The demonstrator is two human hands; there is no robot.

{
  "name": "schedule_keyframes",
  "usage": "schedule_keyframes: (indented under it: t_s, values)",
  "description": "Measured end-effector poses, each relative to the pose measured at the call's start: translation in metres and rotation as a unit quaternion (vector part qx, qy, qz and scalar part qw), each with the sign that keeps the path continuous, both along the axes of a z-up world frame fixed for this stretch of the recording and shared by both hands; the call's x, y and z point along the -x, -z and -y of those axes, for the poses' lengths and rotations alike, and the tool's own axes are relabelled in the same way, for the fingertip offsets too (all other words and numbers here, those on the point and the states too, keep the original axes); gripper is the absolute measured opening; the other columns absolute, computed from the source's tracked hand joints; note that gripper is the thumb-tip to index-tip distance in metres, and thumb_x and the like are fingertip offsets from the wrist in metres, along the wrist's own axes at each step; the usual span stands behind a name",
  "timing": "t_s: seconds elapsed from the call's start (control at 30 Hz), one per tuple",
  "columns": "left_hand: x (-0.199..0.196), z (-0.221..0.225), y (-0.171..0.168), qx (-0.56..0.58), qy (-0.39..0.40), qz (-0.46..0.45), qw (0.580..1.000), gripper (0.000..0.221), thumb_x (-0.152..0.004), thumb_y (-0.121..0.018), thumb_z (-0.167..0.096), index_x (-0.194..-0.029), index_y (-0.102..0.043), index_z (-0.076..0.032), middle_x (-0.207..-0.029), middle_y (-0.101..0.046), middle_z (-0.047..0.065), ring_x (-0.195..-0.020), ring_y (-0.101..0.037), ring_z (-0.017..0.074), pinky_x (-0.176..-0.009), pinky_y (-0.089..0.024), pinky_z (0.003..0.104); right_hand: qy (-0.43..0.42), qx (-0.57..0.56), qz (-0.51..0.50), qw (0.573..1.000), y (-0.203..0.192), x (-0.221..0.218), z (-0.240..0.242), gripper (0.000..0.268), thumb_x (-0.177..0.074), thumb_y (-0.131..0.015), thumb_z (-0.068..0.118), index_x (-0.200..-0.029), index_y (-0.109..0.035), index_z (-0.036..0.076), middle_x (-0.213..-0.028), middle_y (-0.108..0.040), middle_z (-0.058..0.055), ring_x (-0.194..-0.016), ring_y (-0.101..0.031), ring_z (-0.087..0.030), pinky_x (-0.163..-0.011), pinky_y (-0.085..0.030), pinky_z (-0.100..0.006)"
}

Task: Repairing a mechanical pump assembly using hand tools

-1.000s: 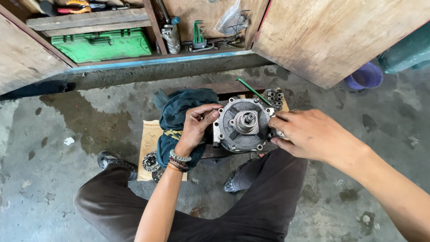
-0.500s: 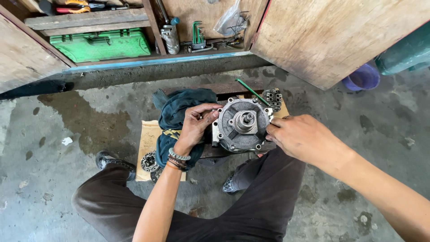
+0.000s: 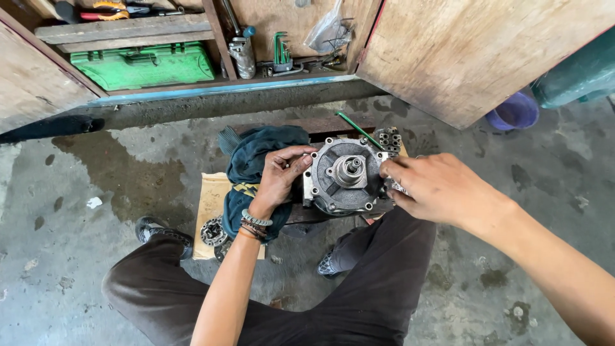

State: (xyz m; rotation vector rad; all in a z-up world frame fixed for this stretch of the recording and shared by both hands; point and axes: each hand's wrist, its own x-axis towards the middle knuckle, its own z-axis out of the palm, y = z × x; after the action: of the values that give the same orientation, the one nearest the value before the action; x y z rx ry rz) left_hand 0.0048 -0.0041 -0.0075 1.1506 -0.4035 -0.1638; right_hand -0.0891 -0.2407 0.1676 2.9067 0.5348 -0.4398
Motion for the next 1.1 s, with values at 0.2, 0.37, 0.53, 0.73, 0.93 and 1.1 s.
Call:
schedule_keyframes:
  t_s: [0.2, 0.37, 0.53, 0.73, 0.93, 1.1]
  values:
    - [0.000, 0.000, -0.003, 0.004, 0.000, -0.003, 1.000, 0.016, -0.091, -0.077, -0.005, -0.105, -0.077, 0.002, -0.051, -0.043, -0.009, -0.054, -0.034, -0.0064, -0.052, -0.028, 0.010, -0.078, 0.055, 0.034, 0.995, 0.035, -0.003, 0.002, 0.022, -0.096, -0.052, 0.030, -0.097, -0.071, 0.018, -0.091, -0.075, 0.002, -0.080, -0.077, -0.022, -0.065, -0.062, -0.038]
    - [0.001, -0.001, 0.001, 0.002, -0.003, -0.002, 1.000, 0.016, -0.092, -0.076, -0.006, -0.106, -0.077, 0.002, -0.052, -0.045, -0.009, -0.055, -0.034, -0.0064, -0.053, -0.029, 0.010, -0.056, 0.041, 0.031, 0.997, 0.041, -0.006, 0.005, 0.032, -0.096, -0.052, 0.037, -0.086, -0.074, 0.015, -0.076, -0.074, -0.003, -0.070, -0.076, -0.026, -0.062, -0.061, -0.040]
    - [0.000, 0.000, 0.001, 0.012, -0.003, -0.006, 1.000, 0.016, -0.092, -0.077, -0.006, -0.106, -0.077, 0.002, -0.053, -0.051, -0.007, -0.056, -0.034, -0.0066, -0.053, -0.030, 0.010, 0.022, 0.019, -0.024, 0.999, 0.009, -0.007, -0.007, 0.045, -0.103, -0.044, 0.039, -0.086, -0.076, 0.013, -0.072, -0.075, -0.008, -0.070, -0.078, -0.026, -0.068, -0.062, -0.038]
    - [0.000, -0.001, 0.001, 0.014, -0.002, -0.005, 1.000, 0.016, -0.092, -0.076, -0.004, -0.106, -0.077, 0.001, -0.056, -0.053, -0.006, -0.057, -0.035, -0.0062, -0.053, -0.031, 0.010, 0.015, 0.053, -0.035, 0.998, -0.006, -0.002, -0.014, 0.037, -0.096, -0.051, 0.040, -0.118, -0.067, 0.015, -0.104, -0.077, -0.011, -0.086, -0.080, -0.030, -0.075, -0.064, -0.044]
    - [0.000, 0.001, 0.001, 0.011, -0.003, -0.001, 1.000, 0.015, -0.092, -0.076, -0.006, -0.106, -0.078, 0.000, -0.060, -0.059, -0.004, -0.061, -0.036, -0.0051, -0.055, -0.036, 0.010, -0.026, 0.071, -0.016, 0.997, 0.027, -0.006, -0.005, 0.032, -0.097, -0.049, 0.034, -0.103, -0.076, 0.018, -0.086, -0.077, -0.004, -0.077, -0.079, -0.025, -0.070, -0.062, -0.040]
    - [0.001, 0.000, -0.002, 0.013, -0.002, -0.001, 1.000, 0.016, -0.093, -0.075, -0.006, -0.108, -0.078, 0.000, -0.062, -0.059, -0.005, -0.064, -0.039, -0.0054, -0.057, -0.037, 0.010, 0.089, 0.056, -0.097, 0.990, -0.004, -0.011, -0.019, 0.055, -0.109, -0.031, 0.045, -0.101, -0.076, 0.014, -0.074, -0.076, -0.005, -0.065, -0.076, -0.020, -0.083, -0.063, -0.038]
